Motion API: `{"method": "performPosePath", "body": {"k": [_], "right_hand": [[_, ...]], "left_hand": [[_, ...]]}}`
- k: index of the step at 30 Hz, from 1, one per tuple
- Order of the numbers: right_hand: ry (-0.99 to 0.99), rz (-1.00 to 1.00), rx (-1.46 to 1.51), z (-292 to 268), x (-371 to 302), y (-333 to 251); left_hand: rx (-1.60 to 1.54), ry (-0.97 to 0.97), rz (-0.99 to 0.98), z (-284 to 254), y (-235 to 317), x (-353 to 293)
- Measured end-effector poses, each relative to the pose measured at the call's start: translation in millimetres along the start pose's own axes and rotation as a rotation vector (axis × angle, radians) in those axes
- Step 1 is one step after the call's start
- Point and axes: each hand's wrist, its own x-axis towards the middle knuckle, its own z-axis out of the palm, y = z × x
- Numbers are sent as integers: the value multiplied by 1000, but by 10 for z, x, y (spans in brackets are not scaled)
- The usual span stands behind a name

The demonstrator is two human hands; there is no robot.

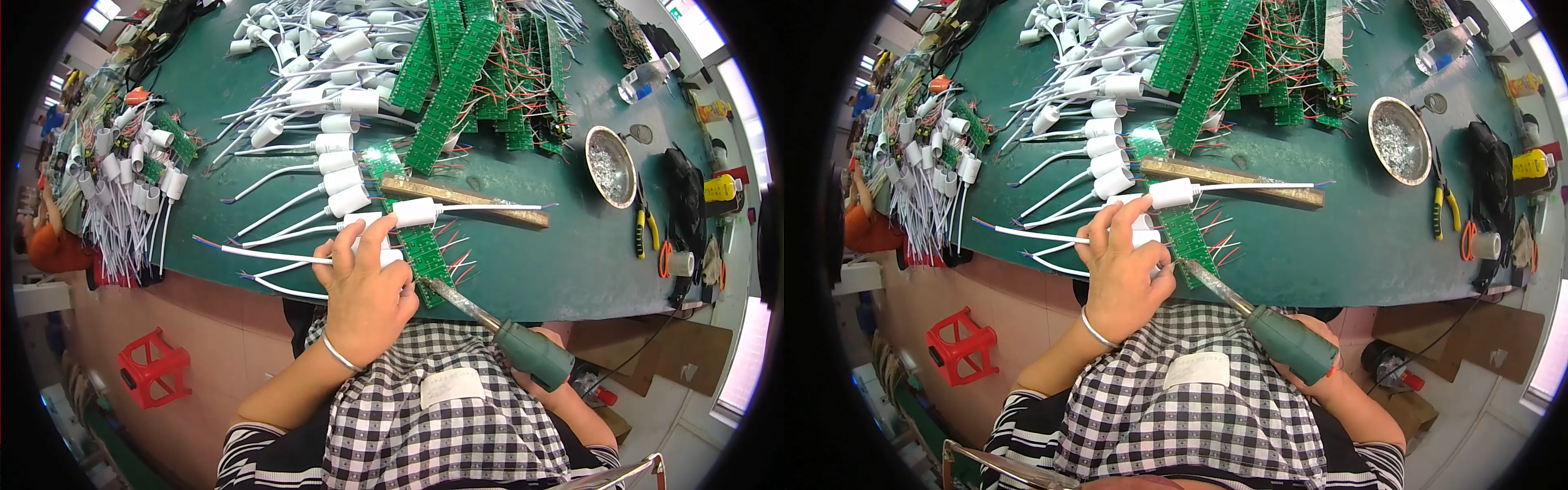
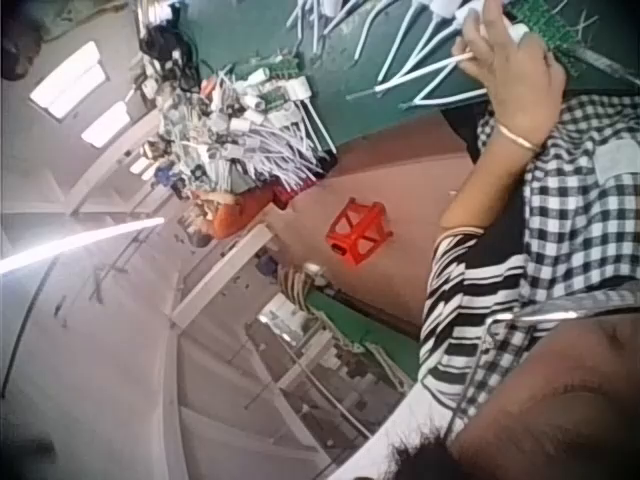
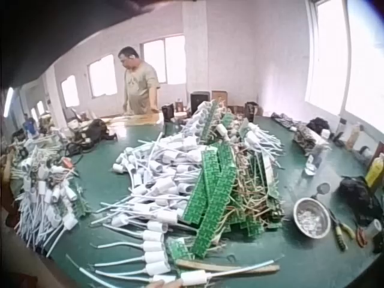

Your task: The person solders electrical components and wires onto green circuit boards for LED light assembly. This is done using a soldering iron.

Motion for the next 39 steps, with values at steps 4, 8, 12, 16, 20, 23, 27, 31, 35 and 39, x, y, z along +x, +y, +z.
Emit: {"method": "performPosePath", "body": {"k": [4, 8, 12, 16, 20, 23, 27, 31, 35, 39], "right_hand": [[-15, -75, -119, -78, 68, -79], [-7, -39, -77, -112, 15, -35], [12, 44, 11, -69, -57, 21], [54, 66, 162, -11, -55, 49], [-9, 119, 187, 16, -69, 55], [-17, 93, 151, 15, -17, 55], [-13, 101, 156, 15, -9, 61], [-39, 209, 228, 0, -50, 25], [294, 379, 998, 1, 386, -327], [311, 320, 1233, 85, 631, -399]], "left_hand": [[14, -5, 11, -10, 2, 17], [12, -18, 10, -18, 4, 26], [12, -28, 10, -38, 16, 39], [24, -53, -2, -53, 28, 53], [34, -66, -3, -62, 37, 59], [42, -61, -4, -56, 38, 53], [47, -50, 2, -40, 27, 49], [51, -43, -3, -49, 35, 40], [76, -37, -8, -26, 51, 47], [79, -34, -3, -16, 45, 45]]}}
